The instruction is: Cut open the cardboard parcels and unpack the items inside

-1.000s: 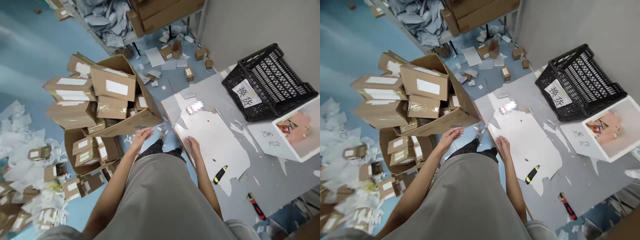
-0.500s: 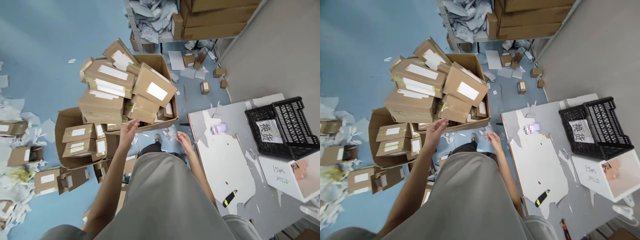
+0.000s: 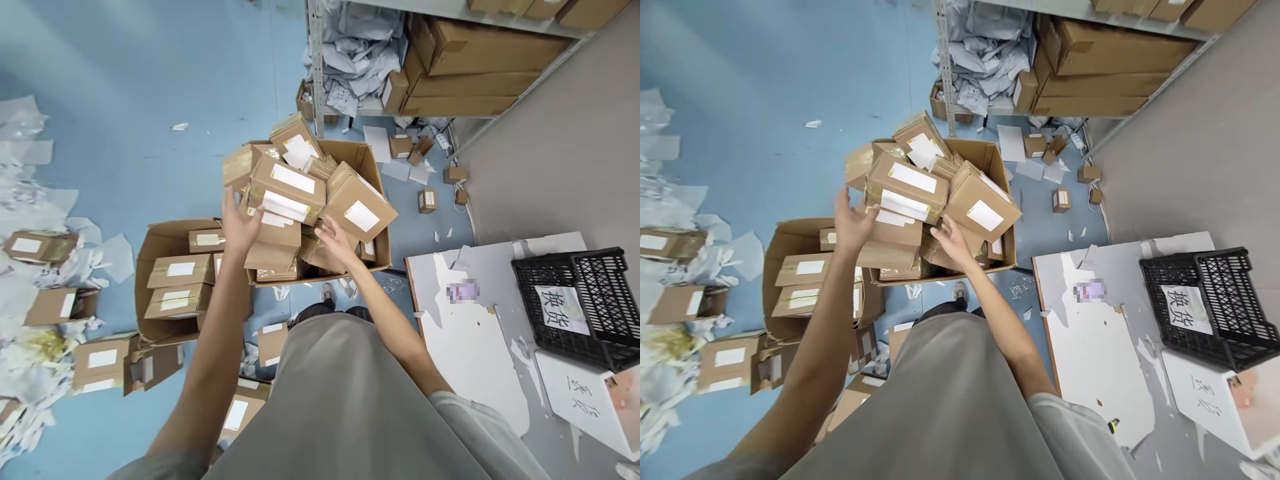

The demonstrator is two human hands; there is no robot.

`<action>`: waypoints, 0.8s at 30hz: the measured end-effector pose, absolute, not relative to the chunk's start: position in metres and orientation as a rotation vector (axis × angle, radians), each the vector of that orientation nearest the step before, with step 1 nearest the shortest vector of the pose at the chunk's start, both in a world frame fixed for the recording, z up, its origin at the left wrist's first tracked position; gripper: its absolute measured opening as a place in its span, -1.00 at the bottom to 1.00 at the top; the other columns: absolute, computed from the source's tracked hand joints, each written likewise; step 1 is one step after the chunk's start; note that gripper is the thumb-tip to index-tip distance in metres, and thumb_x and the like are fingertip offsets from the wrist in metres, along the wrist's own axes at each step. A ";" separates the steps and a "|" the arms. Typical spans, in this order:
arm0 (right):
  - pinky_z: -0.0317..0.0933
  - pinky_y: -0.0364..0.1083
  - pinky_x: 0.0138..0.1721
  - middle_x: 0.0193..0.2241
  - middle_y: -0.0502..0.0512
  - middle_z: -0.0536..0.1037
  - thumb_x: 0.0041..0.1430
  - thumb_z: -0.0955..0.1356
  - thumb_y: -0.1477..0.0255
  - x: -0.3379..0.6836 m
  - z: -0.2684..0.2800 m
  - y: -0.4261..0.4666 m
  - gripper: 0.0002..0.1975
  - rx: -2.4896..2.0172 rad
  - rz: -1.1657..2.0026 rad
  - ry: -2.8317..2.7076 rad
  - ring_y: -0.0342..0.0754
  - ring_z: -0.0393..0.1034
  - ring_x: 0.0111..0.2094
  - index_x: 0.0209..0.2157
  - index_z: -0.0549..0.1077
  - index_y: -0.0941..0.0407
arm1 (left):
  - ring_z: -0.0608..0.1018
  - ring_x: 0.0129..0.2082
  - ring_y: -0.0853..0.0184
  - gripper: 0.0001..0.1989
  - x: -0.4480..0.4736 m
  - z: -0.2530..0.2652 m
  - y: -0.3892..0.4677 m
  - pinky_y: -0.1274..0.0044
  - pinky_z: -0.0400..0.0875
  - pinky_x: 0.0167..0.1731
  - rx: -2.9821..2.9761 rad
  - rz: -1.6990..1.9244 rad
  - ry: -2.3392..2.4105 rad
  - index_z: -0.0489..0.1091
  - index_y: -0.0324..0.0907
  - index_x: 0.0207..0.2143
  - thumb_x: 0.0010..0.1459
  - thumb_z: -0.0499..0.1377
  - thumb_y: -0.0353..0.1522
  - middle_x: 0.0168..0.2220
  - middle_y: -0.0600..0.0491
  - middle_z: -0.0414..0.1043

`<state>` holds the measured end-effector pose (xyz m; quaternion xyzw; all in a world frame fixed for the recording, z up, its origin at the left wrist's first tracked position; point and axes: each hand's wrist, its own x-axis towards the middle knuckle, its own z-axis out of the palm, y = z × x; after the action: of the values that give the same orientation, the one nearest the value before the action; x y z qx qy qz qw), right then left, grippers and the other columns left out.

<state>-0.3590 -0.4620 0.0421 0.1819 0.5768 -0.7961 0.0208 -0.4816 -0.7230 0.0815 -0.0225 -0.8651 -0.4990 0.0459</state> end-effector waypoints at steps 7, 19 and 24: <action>0.11 0.29 0.65 0.49 0.30 0.53 0.19 0.64 0.00 -0.427 0.043 -0.466 -0.16 0.634 -2.444 1.812 0.21 0.34 0.59 0.38 0.50 0.06 | 0.37 0.62 -0.12 -0.08 -0.516 0.087 -0.698 0.04 0.06 0.69 -0.091 -1.766 -2.651 0.39 -0.28 0.47 0.20 0.55 -0.06 0.53 -0.39 0.39; 0.06 0.17 0.71 0.57 0.06 0.46 0.25 0.62 -0.09 -0.320 0.144 -0.415 -0.14 0.687 -2.783 1.798 0.15 0.24 0.65 0.46 0.56 -0.02 | 0.67 0.20 -0.04 -0.49 -0.410 0.231 -0.650 0.09 0.52 0.38 -0.327 -1.122 -2.587 0.56 -0.12 0.37 0.48 0.31 -0.13 0.21 -0.19 0.63; 0.09 0.25 0.69 0.58 0.10 0.45 0.30 0.60 -0.09 -0.203 0.177 -0.352 -0.17 1.138 -2.771 2.007 0.20 0.25 0.65 0.48 0.54 -0.08 | 0.72 -0.10 0.15 -0.49 -0.340 0.254 -0.587 0.27 0.68 0.09 -0.681 -1.312 -2.717 0.61 -0.10 0.31 0.52 0.24 -0.02 0.02 -0.08 0.60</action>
<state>-0.2033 -0.3520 0.1770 0.3072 0.5417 -0.7479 -0.2299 -0.3401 -0.5872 0.2537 -0.2201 -0.8781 -0.4242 0.0244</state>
